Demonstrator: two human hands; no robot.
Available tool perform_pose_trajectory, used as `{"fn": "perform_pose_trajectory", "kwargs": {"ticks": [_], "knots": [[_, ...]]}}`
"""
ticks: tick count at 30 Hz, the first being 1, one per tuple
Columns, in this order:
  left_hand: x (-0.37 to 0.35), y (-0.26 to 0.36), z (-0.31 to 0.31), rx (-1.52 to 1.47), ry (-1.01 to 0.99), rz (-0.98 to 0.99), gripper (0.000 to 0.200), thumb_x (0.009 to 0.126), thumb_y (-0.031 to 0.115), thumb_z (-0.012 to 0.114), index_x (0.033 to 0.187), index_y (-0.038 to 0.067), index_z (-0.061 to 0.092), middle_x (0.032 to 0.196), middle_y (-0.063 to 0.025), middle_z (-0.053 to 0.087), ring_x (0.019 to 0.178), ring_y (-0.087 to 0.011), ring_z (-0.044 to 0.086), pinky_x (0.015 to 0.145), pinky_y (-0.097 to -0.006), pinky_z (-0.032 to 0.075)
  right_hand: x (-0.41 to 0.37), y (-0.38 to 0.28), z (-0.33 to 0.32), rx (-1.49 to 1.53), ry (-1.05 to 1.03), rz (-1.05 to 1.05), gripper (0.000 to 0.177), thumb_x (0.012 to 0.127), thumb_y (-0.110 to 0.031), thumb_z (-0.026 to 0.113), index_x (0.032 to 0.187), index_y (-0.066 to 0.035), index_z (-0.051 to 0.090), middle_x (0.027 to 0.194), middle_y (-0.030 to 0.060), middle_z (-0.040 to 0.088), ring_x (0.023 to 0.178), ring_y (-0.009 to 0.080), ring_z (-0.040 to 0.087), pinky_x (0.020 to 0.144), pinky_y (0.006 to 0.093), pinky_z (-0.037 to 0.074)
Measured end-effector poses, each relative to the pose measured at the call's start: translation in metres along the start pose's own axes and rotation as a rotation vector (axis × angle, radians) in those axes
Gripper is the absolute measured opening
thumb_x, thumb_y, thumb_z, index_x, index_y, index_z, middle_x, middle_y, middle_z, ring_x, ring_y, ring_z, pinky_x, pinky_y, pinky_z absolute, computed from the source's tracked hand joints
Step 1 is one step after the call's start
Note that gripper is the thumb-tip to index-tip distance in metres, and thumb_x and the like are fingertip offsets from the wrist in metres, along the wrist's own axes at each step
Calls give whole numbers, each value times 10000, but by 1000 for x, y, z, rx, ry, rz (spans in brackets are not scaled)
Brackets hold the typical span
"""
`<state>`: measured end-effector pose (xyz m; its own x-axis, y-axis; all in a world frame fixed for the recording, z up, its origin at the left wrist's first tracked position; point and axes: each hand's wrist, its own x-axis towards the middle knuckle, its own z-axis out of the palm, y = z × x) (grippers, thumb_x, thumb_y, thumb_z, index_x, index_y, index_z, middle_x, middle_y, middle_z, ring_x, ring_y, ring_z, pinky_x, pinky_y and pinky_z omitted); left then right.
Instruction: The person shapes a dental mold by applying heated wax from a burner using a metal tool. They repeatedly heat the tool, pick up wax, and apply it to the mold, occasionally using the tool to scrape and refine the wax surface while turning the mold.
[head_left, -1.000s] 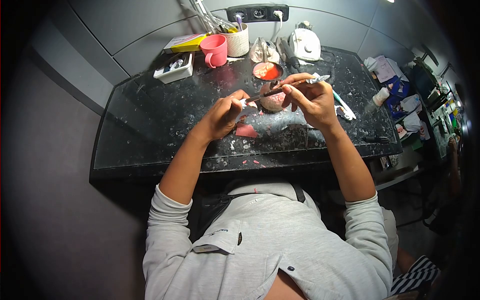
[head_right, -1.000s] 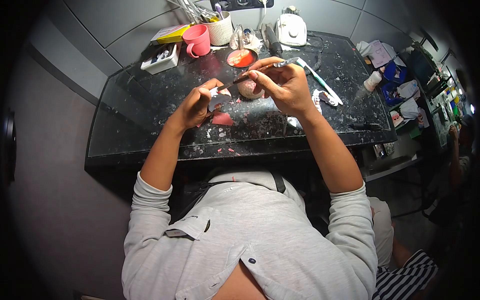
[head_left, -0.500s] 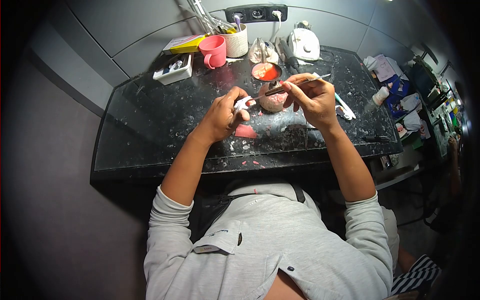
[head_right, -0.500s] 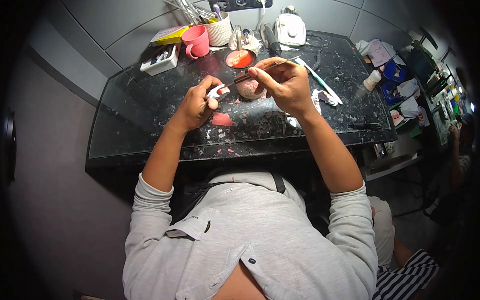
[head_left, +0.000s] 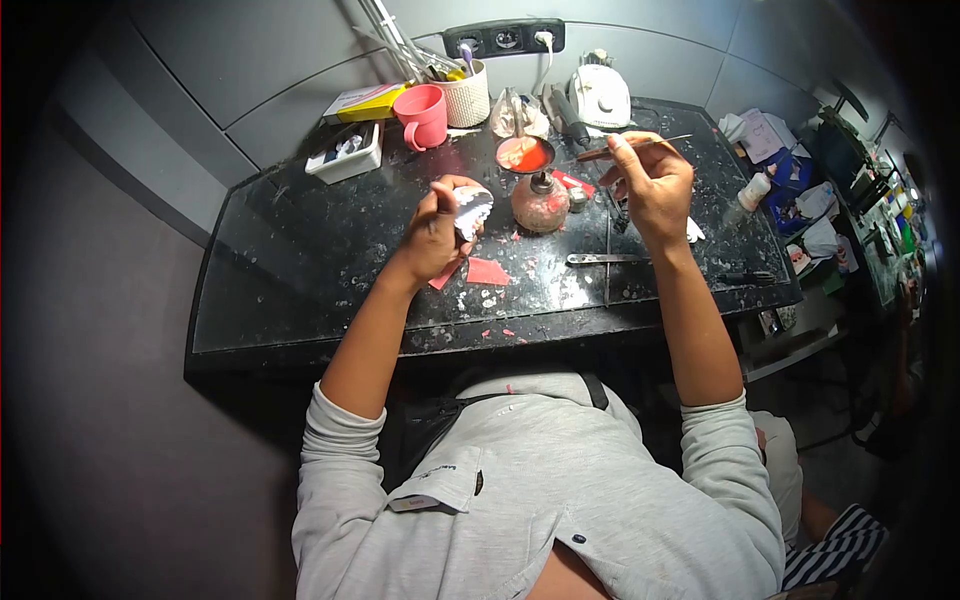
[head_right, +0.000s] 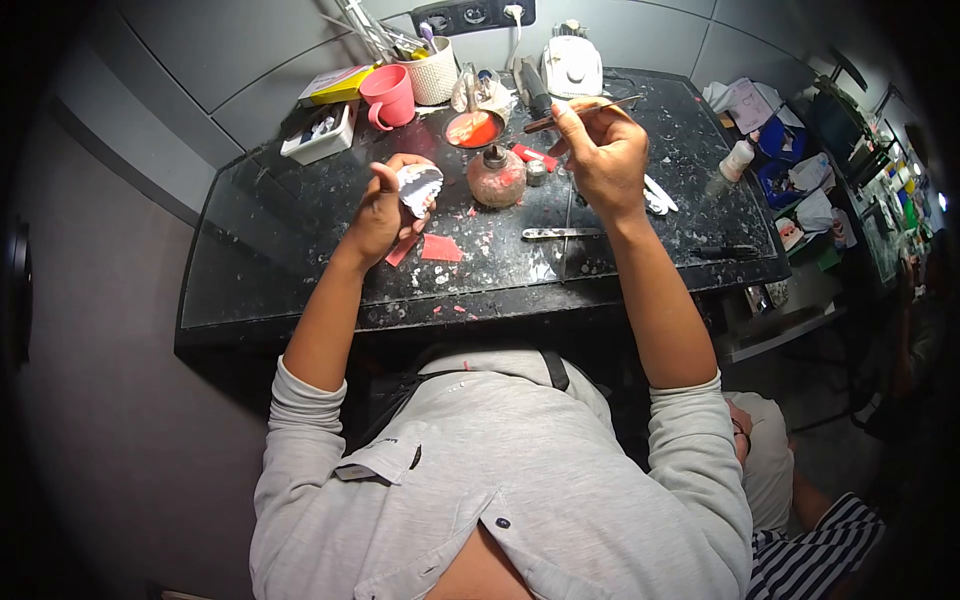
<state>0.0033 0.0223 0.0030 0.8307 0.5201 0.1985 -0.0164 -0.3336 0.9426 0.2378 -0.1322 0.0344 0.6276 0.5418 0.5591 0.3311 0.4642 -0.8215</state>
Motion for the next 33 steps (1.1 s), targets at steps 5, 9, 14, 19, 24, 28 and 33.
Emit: {"fn": "perform_pose_trajectory", "kwargs": {"ticks": [5, 9, 14, 19, 24, 28, 33], "knots": [[-1, 1, -5, -465, -90, -69, 755, 1017, 662, 198, 1325, 29, 471, 892, -93, 605, 705, -138, 578, 566, -249, 450, 0, 2, 0, -17, -18, 19, 117, 926, -110, 721, 939, 5, 704, 778, 59, 721, 594, 90, 655, 476, 210, 441], [-1, 1, -3, -385, -105, 13, 605, 1077, 484, 308, 1453, 15, 377, 1038, -109, 595, 841, -164, 599, 699, -284, 489, 0, 1, 0, -41, -22, 25, 101, 924, -91, 718, 945, 7, 704, 772, 52, 713, 599, 87, 650, 478, 204, 438], [-2, 3, 4, -4, -59, 96, 569, 1044, 370, 525, 1453, 14, 352, 1116, -94, 569, 907, -134, 589, 763, -278, 499, -3, 1, -3, 67, -51, -90, 91, 923, -66, 712, 961, 16, 701, 775, 52, 708, 613, 86, 650, 489, 200, 447], [-3, 2, 8, 130, -37, 149, 604, 985, 311, 657, 1430, 29, 363, 1138, -85, 564, 943, -95, 563, 795, -258, 484, -4, 1, 2, 30, -35, -152, 88, 923, -49, 710, 973, 22, 696, 801, 57, 712, 664, 82, 661, 551, 206, 504], [-4, 4, 6, 103, -26, 91, 584, 978, 363, 657, 1390, 18, 429, 1145, -138, 626, 980, -167, 626, 844, -336, 516, -4, 4, 2, -51, -29, -201, 104, 927, -44, 706, 1006, 23, 695, 809, 56, 709, 663, 76, 652, 558, 204, 505], [-5, 8, 5, 31, -88, 58, 581, 983, 373, 647, 1381, 2, 443, 1096, -95, 634, 927, -118, 608, 803, -286, 505, -6, -1, -1, 103, -108, -169, 109, 931, -46, 703, 1016, 22, 697, 803, 53, 708, 642, 71, 642, 526, 197, 472], [-6, 8, 8, 86, -128, 133, 624, 979, 416, 639, 1415, 14, 446, 1113, -39, 581, 913, -77, 553, 821, -251, 491, -13, -4, 5, 192, -321, -65, 133, 942, -64, 698, 1031, 35, 685, 820, 53, 706, 656, 80, 648, 528, 196, 471]]}}
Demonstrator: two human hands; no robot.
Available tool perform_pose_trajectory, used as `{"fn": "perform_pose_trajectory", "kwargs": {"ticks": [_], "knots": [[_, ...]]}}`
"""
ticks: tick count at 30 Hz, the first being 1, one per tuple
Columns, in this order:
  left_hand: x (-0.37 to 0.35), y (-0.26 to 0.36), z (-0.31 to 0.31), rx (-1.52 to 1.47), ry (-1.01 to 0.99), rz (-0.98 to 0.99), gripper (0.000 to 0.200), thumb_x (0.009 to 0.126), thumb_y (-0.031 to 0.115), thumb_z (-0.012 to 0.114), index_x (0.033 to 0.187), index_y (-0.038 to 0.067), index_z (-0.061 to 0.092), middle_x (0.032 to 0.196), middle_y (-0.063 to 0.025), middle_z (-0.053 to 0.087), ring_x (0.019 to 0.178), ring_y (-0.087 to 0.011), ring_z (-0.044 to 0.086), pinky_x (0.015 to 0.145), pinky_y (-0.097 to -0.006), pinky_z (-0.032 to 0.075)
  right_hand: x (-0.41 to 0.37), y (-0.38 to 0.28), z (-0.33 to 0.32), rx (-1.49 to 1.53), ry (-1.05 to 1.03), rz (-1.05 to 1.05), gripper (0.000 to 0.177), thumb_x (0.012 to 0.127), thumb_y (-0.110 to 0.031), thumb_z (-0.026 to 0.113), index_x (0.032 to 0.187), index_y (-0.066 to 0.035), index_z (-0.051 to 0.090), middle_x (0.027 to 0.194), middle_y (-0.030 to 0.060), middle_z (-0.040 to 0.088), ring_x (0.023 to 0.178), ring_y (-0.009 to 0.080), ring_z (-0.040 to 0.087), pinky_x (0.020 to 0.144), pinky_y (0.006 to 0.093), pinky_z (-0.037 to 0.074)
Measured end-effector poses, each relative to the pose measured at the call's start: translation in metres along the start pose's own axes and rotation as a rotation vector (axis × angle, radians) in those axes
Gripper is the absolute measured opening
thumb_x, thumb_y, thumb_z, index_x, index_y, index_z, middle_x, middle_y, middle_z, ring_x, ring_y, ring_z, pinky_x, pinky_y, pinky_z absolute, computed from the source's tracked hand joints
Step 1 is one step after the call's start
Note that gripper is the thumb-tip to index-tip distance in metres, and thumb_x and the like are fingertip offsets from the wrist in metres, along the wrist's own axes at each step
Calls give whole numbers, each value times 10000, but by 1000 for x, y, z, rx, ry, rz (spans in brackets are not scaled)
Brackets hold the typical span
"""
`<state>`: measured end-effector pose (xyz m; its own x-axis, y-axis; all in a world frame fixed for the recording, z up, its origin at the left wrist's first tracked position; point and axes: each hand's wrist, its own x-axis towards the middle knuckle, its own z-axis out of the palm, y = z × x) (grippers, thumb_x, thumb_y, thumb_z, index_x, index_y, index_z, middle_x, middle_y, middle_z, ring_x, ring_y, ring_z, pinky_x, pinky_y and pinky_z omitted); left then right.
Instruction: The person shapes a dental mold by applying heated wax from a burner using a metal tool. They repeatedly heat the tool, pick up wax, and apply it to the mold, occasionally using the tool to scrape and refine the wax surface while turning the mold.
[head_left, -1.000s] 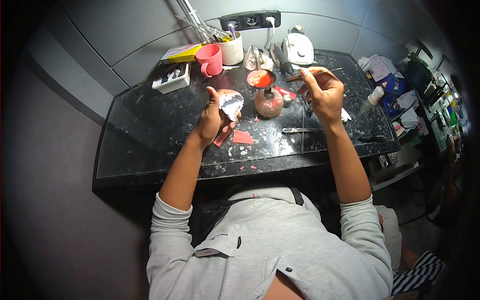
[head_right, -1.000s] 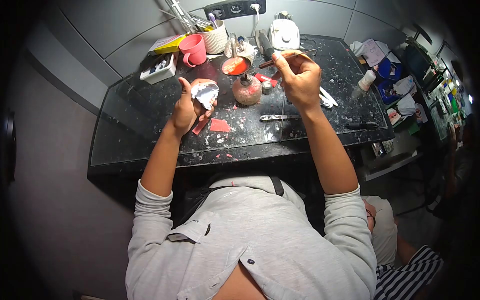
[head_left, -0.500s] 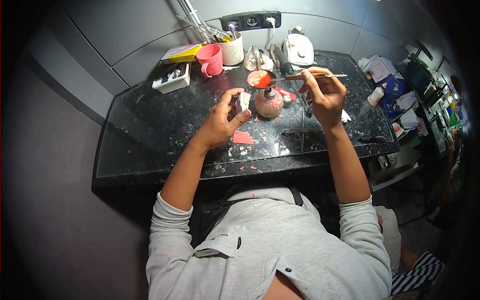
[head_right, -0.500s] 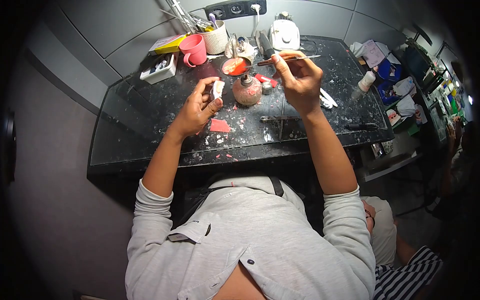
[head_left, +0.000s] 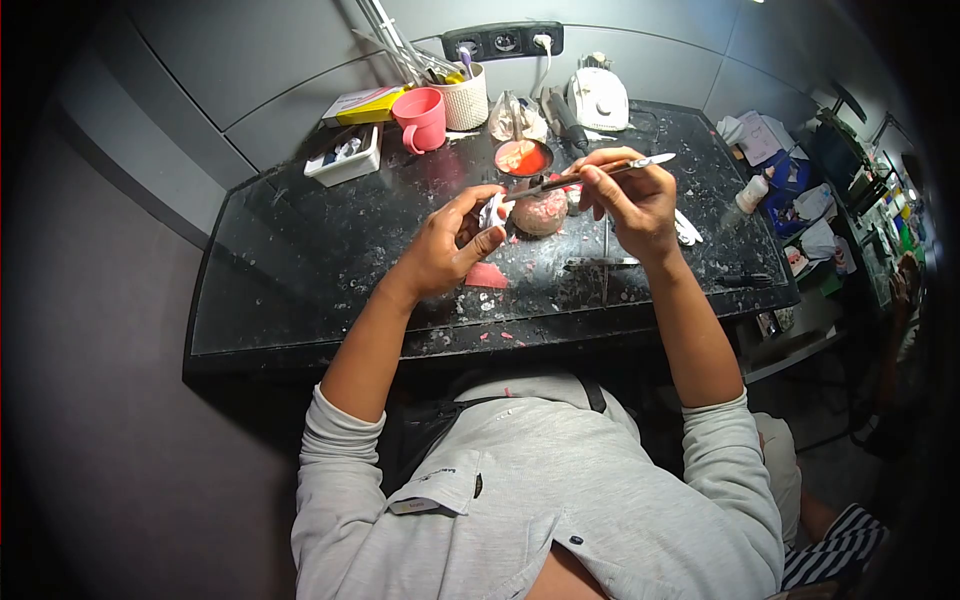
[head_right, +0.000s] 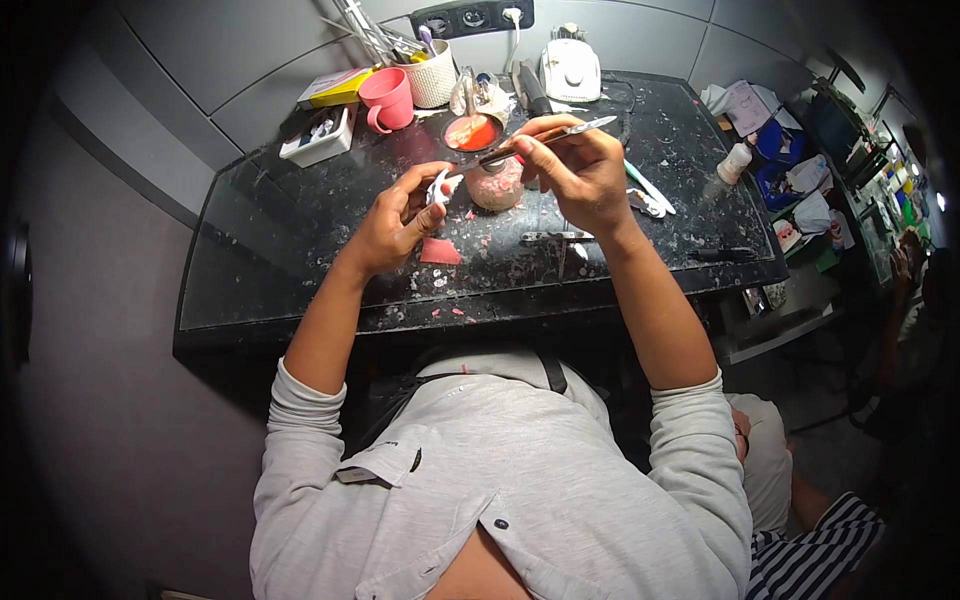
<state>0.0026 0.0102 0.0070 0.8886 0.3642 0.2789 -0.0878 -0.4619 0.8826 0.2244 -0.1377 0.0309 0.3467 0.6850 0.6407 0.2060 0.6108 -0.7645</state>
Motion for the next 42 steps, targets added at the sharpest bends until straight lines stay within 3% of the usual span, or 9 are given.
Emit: {"fn": "perform_pose_trajectory", "kwargs": {"ticks": [5, 11, 24, 26, 35, 36, 38, 42], "knots": [[0, 2, 0, 46, 15, 30, 624, 972, 402, 656, 1411, 6, 457, 1142, -37, 571, 1007, -82, 534, 918, -251, 450, -2, -4, 3, -1, -58, 62, 137, 943, -62, 697, 1029, 43, 676, 836, 67, 709, 696, 86, 654, 592, 217, 525], [3, -4, -2, 169, 35, 141, 600, 971, 369, 666, 1416, 19, 470, 1184, -57, 584, 1013, -96, 544, 917, -265, 459, -1, -2, 4, -38, -35, 45, 140, 946, -67, 695, 1029, 44, 674, 838, 68, 710, 708, 83, 652, 609, 214, 530], [1, 2, -2, 238, 45, 97, 568, 972, 350, 665, 1411, 36, 488, 1184, -69, 597, 982, -99, 546, 880, -275, 473, -2, -5, 2, -27, -66, 69, 149, 946, -85, 701, 1016, 44, 675, 845, 71, 715, 716, 81, 656, 620, 214, 533], [1, 1, -1, 203, 64, 70, 597, 946, 404, 671, 1378, 20, 523, 1322, -192, 590, 1236, -306, 576, 1054, -385, 431, -2, -5, 3, -54, -68, 32, 146, 945, -84, 701, 1012, 44, 677, 843, 70, 714, 720, 80, 657, 624, 216, 536], [2, -3, -1, 140, 84, 65, 591, 932, 383, 697, 1366, 19, 527, 1295, -182, 594, 1206, -302, 584, 1037, -382, 446, -3, -6, 0, -59, -105, 43, 126, 949, -72, 686, 1012, 38, 680, 841, 70, 719, 708, 83, 660, 598, 211, 523], [1, 0, -1, 141, 85, 65, 591, 932, 383, 697, 1366, 19, 527, 1295, -182, 594, 1206, -302, 584, 1037, -382, 446, -3, -5, -1, -53, -75, 23, 119, 952, -68, 677, 1011, 36, 681, 841, 70, 721, 695, 80, 659, 576, 206, 507], [1, 7, -2, 291, 101, 77, 627, 899, 310, 753, 1406, 46, 496, 1248, -106, 596, 1103, -185, 585, 969, -322, 469, 1, -3, -7, -45, 0, -46, 107, 958, -58, 656, 1015, 29, 680, 853, 78, 730, 667, 73, 647, 531, 196, 466], [0, 13, -1, 408, 174, 114, 655, 825, 223, 810, 1386, 64, 513, 1265, -109, 576, 1124, -217, 594, 976, -342, 482, 7, 3, -11, -165, 221, -171, 99, 942, -31, 672, 1010, 41, 668, 864, 79, 732, 676, 73, 635, 591, 207, 497]]}}
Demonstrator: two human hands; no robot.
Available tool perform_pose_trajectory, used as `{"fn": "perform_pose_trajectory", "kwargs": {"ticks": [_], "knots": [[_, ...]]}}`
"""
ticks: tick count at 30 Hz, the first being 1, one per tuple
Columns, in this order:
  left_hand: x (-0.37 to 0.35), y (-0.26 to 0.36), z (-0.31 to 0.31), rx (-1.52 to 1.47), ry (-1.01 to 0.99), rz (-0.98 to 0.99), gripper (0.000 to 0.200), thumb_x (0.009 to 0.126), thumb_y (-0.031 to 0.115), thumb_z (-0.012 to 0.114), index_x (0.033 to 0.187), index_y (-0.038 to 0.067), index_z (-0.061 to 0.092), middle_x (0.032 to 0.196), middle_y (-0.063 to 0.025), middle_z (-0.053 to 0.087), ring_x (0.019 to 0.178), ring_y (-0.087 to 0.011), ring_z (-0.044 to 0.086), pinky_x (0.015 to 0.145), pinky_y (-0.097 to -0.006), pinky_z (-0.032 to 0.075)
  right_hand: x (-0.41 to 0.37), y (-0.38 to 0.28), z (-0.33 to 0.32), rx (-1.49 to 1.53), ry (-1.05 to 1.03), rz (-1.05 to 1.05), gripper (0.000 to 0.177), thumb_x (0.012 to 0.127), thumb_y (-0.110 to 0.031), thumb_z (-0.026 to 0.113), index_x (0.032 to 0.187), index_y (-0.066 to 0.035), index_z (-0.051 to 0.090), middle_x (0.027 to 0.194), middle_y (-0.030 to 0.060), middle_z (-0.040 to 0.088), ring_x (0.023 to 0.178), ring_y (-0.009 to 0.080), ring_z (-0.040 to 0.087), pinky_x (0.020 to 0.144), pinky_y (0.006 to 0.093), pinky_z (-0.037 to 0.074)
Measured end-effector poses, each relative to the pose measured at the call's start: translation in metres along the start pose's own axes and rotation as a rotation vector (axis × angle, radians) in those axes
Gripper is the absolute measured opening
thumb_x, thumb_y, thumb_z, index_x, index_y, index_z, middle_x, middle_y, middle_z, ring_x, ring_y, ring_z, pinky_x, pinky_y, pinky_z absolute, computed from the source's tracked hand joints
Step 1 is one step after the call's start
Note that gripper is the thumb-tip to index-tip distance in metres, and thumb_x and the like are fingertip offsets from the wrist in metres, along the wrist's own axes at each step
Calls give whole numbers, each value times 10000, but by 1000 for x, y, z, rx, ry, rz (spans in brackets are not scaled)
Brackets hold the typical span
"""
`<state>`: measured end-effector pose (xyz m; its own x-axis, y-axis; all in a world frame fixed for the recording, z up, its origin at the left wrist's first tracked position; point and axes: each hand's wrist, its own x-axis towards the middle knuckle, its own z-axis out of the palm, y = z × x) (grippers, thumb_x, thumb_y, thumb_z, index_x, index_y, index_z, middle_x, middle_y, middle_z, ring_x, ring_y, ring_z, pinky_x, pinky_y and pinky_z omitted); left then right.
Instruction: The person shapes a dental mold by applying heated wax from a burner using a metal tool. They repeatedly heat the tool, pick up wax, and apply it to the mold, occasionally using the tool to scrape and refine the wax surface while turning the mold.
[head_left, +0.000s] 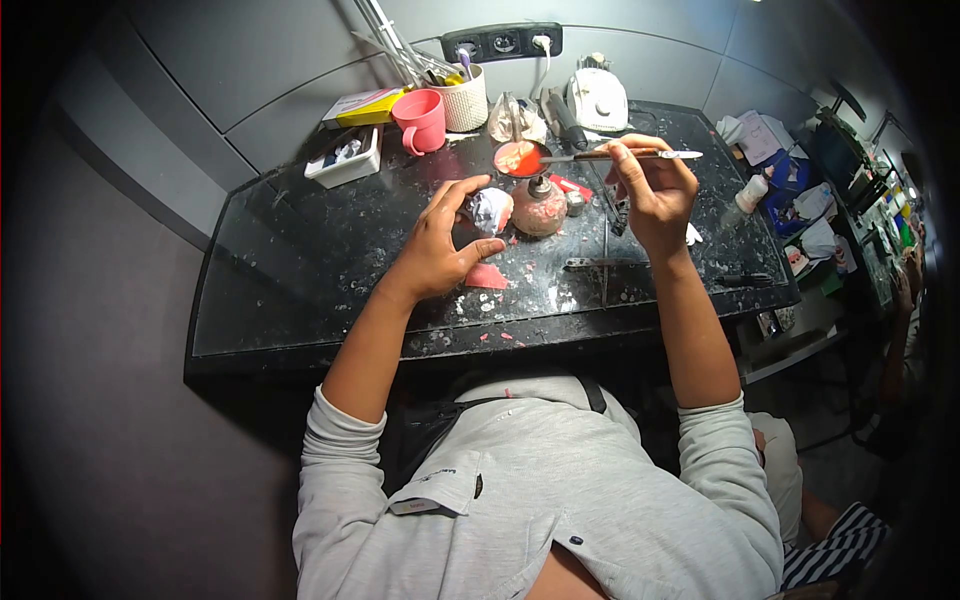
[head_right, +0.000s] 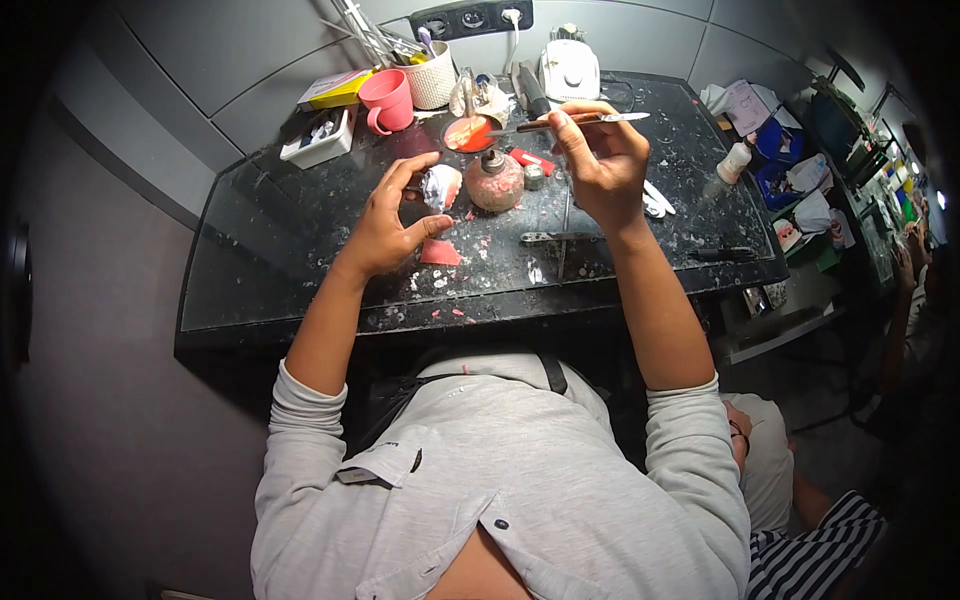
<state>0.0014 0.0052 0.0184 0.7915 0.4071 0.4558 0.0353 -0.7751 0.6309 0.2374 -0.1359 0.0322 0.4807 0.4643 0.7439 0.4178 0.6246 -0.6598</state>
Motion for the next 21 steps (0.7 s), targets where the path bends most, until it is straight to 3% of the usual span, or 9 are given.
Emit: {"fn": "perform_pose_trajectory", "kwargs": {"ticks": [3, 8, 11, 14, 18, 21], "knots": [[1, -7, 2, -5, 10, 18, 664, 785, 143, 828, 1365, 53, 518, 1289, -106, 552, 1158, -227, 588, 996, -356, 486, 0, 2, -2, -150, -23, 36, 95, 939, -41, 684, 995, 35, 679, 850, 62, 719, 699, 70, 636, 623, 211, 509], [2, -10, 4, -135, 36, -12, 674, 756, 53, 837, 1346, 20, 513, 1282, -105, 553, 1177, -216, 588, 1030, -354, 483, 0, 2, 0, -118, -36, 41, 93, 940, -44, 686, 995, 30, 683, 847, 60, 718, 711, 65, 632, 631, 211, 511], [2, -10, 4, -117, 30, -21, 668, 758, 49, 837, 1342, 18, 515, 1269, -102, 566, 1176, -209, 590, 1033, -350, 483, 0, -3, -1, -52, -15, -12, 95, 947, -40, 674, 1013, 28, 675, 872, 78, 730, 691, 60, 617, 598, 202, 493], [2, -7, 4, -138, 13, -12, 660, 760, 48, 836, 1339, 22, 519, 1253, -94, 581, 1167, -202, 599, 1031, -350, 487, -2, -4, 1, 138, -159, 49, 102, 958, -38, 657, 1031, 34, 666, 898, 94, 738, 669, 53, 597, 547, 183, 454], [2, -6, 4, -138, -13, -26, 653, 760, 52, 837, 1334, 25, 526, 1245, -91, 588, 1159, -197, 606, 1022, -348, 493, -6, -10, 8, 110, -303, 113, 123, 971, -46, 643, 1045, 50, 670, 917, 94, 742, 813, 104, 685, 685, 231, 556], [2, -8, 4, -116, -9, -9, 647, 763, 57, 837, 1332, 26, 530, 1240, -91, 593, 1143, -192, 615, 1010, -345, 500, -7, -9, 7, 22, -343, 110, 129, 969, -53, 649, 1032, 56, 675, 932, 99, 745, 832, 110, 691, 705, 237, 563]]}}
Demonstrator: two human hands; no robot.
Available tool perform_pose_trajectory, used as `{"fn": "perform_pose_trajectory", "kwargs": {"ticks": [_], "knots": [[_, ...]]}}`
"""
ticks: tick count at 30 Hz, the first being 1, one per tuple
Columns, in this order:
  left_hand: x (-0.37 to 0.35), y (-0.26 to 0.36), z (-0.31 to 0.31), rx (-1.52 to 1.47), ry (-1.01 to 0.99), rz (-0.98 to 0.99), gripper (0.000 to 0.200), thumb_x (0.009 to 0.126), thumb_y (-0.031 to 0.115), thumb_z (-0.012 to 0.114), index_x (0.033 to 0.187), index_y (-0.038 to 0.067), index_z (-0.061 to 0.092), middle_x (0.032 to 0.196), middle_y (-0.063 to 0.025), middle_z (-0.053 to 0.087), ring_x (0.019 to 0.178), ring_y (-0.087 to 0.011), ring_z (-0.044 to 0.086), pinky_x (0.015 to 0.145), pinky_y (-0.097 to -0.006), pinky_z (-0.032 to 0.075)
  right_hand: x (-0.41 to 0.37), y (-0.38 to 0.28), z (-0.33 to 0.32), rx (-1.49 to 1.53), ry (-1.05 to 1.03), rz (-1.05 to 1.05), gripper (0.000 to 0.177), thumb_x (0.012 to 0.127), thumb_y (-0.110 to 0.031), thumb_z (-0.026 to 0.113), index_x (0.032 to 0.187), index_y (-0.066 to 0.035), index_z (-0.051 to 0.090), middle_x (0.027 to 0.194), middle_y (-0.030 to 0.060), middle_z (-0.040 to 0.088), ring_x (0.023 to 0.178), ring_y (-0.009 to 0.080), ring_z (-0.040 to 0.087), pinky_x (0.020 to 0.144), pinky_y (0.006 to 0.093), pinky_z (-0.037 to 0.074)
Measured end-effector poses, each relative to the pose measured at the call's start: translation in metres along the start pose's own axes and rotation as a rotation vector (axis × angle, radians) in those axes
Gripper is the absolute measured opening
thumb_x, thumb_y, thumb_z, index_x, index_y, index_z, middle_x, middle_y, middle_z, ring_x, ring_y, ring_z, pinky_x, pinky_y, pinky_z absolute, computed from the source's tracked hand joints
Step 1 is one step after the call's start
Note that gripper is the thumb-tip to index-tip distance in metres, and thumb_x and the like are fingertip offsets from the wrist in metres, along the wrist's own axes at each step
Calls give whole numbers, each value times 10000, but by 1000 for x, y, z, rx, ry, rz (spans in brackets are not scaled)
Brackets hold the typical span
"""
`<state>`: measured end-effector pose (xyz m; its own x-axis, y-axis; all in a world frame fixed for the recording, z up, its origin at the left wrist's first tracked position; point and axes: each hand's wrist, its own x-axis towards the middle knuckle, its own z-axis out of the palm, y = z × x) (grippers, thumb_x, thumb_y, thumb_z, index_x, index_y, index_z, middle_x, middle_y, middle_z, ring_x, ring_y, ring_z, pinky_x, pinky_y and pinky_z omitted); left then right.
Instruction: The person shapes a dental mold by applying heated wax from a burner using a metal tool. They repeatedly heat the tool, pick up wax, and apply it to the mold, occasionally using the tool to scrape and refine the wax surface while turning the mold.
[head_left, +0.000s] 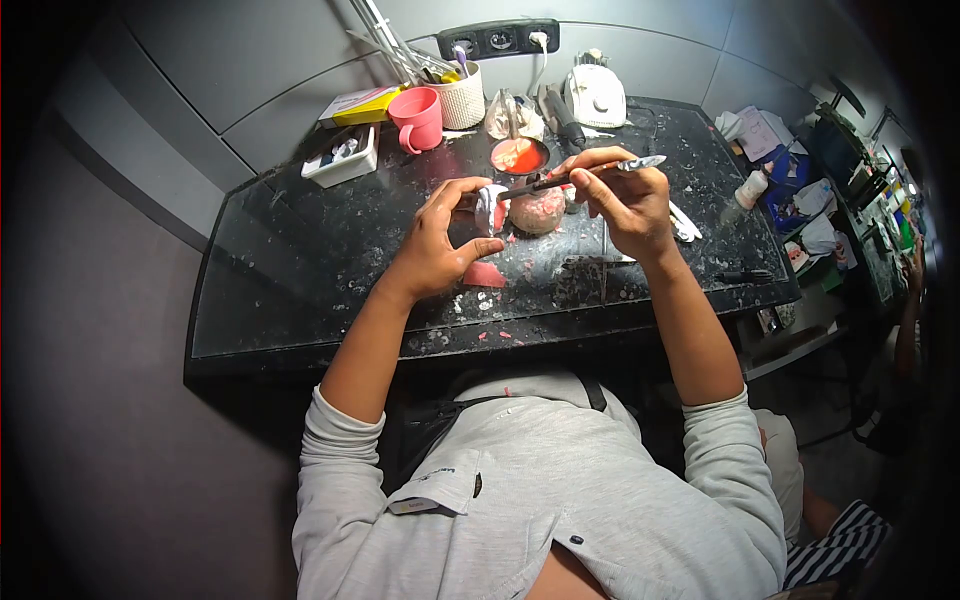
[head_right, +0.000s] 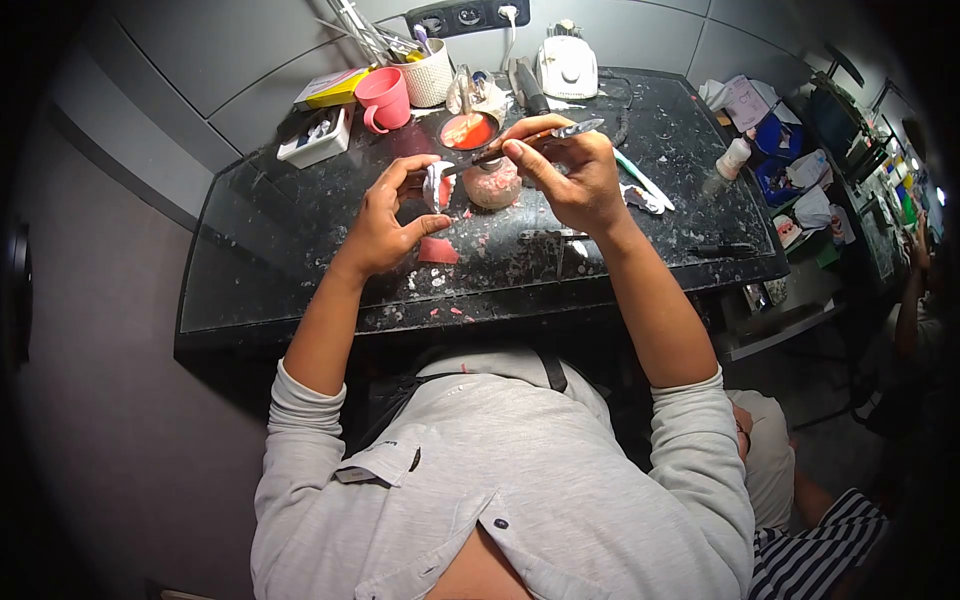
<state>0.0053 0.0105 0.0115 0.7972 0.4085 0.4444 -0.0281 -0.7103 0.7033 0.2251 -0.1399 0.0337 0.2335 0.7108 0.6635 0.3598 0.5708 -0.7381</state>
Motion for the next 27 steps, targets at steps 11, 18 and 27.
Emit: {"fn": "perform_pose_trajectory", "kwargs": {"ticks": [11, 18, 27], "knots": [[-1, 2, 0, -18, -13, -4, 644, 769, 67, 837, 1333, 20, 527, 1231, -88, 596, 1139, -188, 614, 991, -337, 508, -2, 2, 1, 74, 39, 43, 133, 965, -65, 664, 1044, 42, 662, 917, 81, 732, 822, 93, 676, 691, 220, 554], [0, 2, 1, -37, -15, -15, 645, 765, 71, 840, 1328, 18, 530, 1233, -90, 595, 1142, -193, 616, 995, -344, 506, -2, 1, 2, 109, 33, 59, 124, 961, -64, 671, 1033, 37, 667, 911, 68, 728, 809, 79, 662, 668, 213, 536], [0, -1, 0, 2, 5, -44, 644, 764, 69, 842, 1324, 9, 531, 1242, -91, 587, 1143, -204, 618, 978, -350, 514, 6, 14, -9, -29, 350, -1, 100, 956, -74, 673, 1023, 0, 680, 841, 57, 723, 630, 58, 586, 541, 195, 453]]}}
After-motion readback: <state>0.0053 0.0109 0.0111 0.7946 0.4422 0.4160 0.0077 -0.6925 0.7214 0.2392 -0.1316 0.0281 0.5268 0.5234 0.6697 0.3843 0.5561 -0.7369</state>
